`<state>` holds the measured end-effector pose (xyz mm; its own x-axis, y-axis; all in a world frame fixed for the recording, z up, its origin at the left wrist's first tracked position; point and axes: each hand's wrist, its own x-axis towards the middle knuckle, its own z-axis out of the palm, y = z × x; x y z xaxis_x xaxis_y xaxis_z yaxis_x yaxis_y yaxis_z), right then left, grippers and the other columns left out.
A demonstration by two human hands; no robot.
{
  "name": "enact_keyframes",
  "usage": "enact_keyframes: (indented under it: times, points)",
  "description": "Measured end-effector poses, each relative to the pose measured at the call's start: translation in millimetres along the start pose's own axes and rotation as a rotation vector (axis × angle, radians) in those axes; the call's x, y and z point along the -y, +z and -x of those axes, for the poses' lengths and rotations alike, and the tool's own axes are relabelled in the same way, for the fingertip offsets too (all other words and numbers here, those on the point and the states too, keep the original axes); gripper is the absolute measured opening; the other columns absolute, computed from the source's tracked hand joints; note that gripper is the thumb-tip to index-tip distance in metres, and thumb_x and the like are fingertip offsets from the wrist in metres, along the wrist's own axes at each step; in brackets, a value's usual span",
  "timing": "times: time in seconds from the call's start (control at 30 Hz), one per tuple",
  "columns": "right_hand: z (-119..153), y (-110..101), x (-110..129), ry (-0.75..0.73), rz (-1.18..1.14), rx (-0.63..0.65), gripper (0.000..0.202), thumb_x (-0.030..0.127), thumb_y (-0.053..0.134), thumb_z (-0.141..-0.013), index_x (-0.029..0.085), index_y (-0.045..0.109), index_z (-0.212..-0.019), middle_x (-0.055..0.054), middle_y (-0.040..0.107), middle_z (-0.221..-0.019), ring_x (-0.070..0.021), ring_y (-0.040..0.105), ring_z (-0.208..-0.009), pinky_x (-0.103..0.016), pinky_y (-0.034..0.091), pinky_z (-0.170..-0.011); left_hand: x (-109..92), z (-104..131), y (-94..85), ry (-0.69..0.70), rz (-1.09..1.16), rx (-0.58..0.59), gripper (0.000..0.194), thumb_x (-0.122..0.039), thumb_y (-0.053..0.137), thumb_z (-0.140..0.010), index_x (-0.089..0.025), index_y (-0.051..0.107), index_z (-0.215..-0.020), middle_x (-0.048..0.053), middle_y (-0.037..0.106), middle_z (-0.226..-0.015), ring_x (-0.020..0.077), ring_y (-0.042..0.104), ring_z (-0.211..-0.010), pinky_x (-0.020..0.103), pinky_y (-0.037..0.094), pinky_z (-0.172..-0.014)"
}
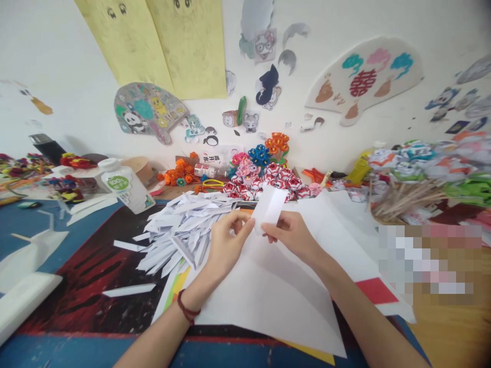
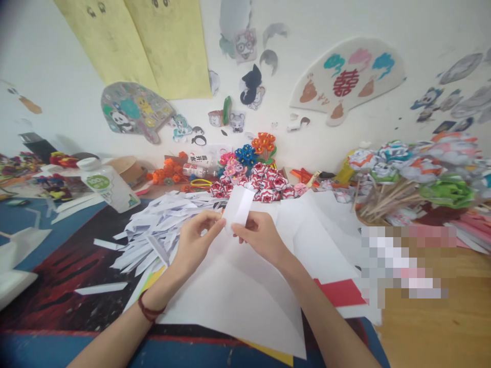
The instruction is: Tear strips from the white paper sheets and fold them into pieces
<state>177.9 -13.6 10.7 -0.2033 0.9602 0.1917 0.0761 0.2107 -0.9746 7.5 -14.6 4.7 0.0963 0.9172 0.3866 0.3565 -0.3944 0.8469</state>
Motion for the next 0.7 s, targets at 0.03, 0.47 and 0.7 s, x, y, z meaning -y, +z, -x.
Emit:
enact_keyframes:
  times: [0.03,0.47,0.7]
  points:
    - [-0.3,-0.1,-0.5,0.011,0.004,0.001,0.02,0.034,0.067,-0.076,0.014,0.066,-0.076,-0.002,0.063,-0.063,-0.0117,0.055,-0.052,-0.024,0.046,-0.05,-0.1,-0.2,0.1,-0.012,0.004,0.004,0.021,-0.035,0.056,-0.085,-0.017,0.064,-0.08,0.002,0.066,-0.078,0.0128,0.055,-0.068,0.024,0.042,-0.064]
    - [-3.4,-1.3,-7.7,0.172,-0.046,-0.017,0.036,0.047,0.069,-0.073,0.012,0.066,-0.077,-0.004,0.063,-0.067,-0.0133,0.056,-0.056,-0.026,0.045,-0.052,-1.5,-3.4,1.5,-0.052,-0.091,0.117,0.023,-0.033,0.052,-0.087,-0.016,0.063,-0.078,0.002,0.065,-0.075,0.0125,0.055,-0.067,0.023,0.041,-0.062]
    - [-2.1,-3.6,-7.4,0.147,-0.067,-0.083,0.032,0.045,0.066,-0.076,0.013,0.066,-0.076,-0.005,0.066,-0.071,-0.0163,0.059,-0.061,-0.026,0.045,-0.053,-2.3,-1.2,2.9,0.025,-0.202,0.103,0.017,-0.03,0.053,-0.086,-0.018,0.063,-0.079,0.001,0.066,-0.078,0.0111,0.053,-0.064,0.023,0.04,-0.061]
